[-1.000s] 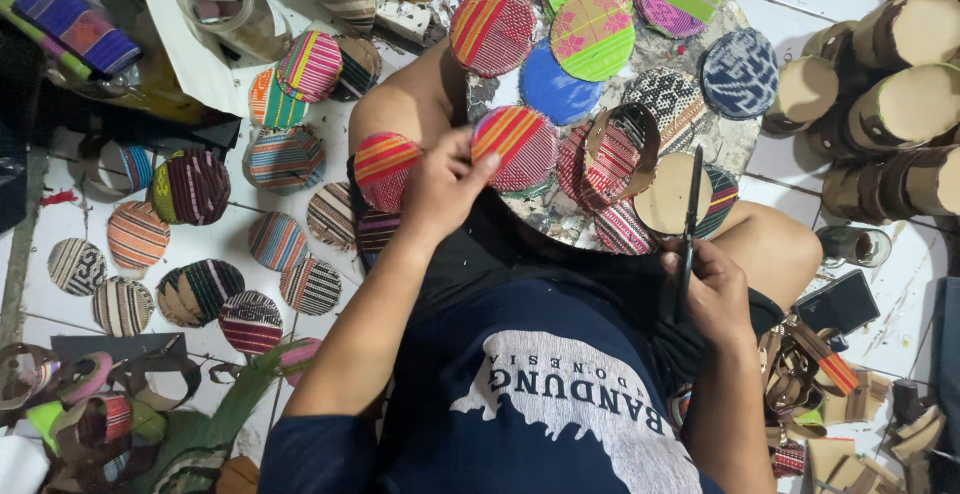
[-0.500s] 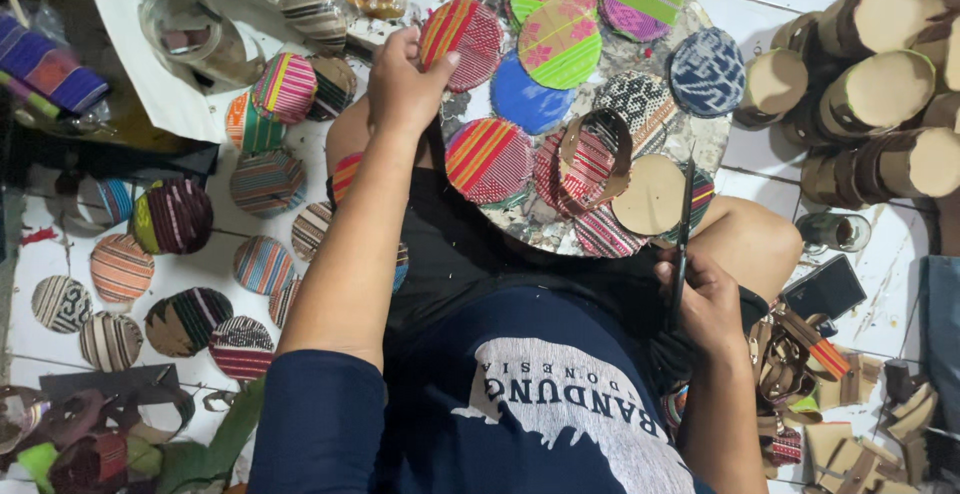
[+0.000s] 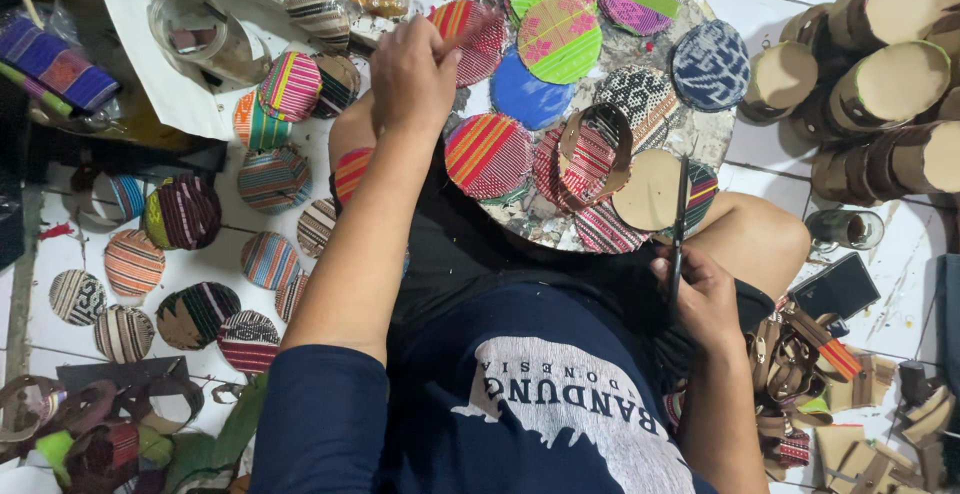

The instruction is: The person sits on the floor and uses scissors to trim a piece of colorful patterned fabric. They then wrap the trimmed fabric around a circular cardboard base, pressing it into place to form a coaster-like item.

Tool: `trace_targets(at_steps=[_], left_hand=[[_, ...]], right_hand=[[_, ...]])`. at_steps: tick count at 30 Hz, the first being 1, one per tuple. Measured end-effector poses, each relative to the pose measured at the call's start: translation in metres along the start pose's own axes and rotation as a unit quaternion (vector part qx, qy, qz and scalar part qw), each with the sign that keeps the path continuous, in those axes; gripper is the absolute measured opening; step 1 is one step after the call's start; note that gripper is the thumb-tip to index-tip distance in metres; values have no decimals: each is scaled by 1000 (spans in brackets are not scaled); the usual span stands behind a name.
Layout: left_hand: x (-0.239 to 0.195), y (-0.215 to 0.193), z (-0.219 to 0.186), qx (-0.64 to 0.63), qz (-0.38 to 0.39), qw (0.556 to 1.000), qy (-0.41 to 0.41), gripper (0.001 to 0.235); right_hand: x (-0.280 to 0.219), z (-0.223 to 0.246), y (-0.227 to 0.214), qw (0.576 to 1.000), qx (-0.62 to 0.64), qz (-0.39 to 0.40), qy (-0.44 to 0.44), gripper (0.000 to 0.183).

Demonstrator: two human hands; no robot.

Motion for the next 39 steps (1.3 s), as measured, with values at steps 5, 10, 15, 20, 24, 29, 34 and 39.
trace_targets(at_steps=[5, 10, 15, 20, 24, 29, 34, 39], left_hand=[[8, 10, 9, -317, 46, 916, -241, 14], [10, 36, 40, -552, -4, 765, -333, 55], [18, 26, 57, -659, -183, 646, -339, 41], [14, 29, 62, -628, -138, 708, -290, 48], [0, 7, 15, -579, 39, 749, -320, 45], [-24, 19, -4, -571, 182, 760, -252, 24], [-54, 36, 3, -589, 209, 770, -127, 32], [-52, 32, 15, -281, 234, 929, -60, 44]], right_hand=[[-7, 1, -2, 999, 37, 3, 10, 22], [-7, -6, -3, 997, 65, 8, 36, 24], [-2, -11, -1, 998, 64, 15, 16, 22], [-2, -6, 0, 998, 64, 14, 26, 24], [-3, -7, 2, 997, 66, 16, 23, 26], [-2, -10, -2, 998, 56, 10, 21, 20], [11, -27, -2, 991, 134, 18, 4, 26], [9, -23, 1, 991, 134, 22, 1, 27]])
Point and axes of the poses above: each hand's wrist, its own x-axis towards the middle knuckle, its own y-axis out of the palm, z = x × y, the point moved 7 cm from there along x, towards the middle knuckle, and after that the axes turned 14 degrees about y, right-handed, at the moved point
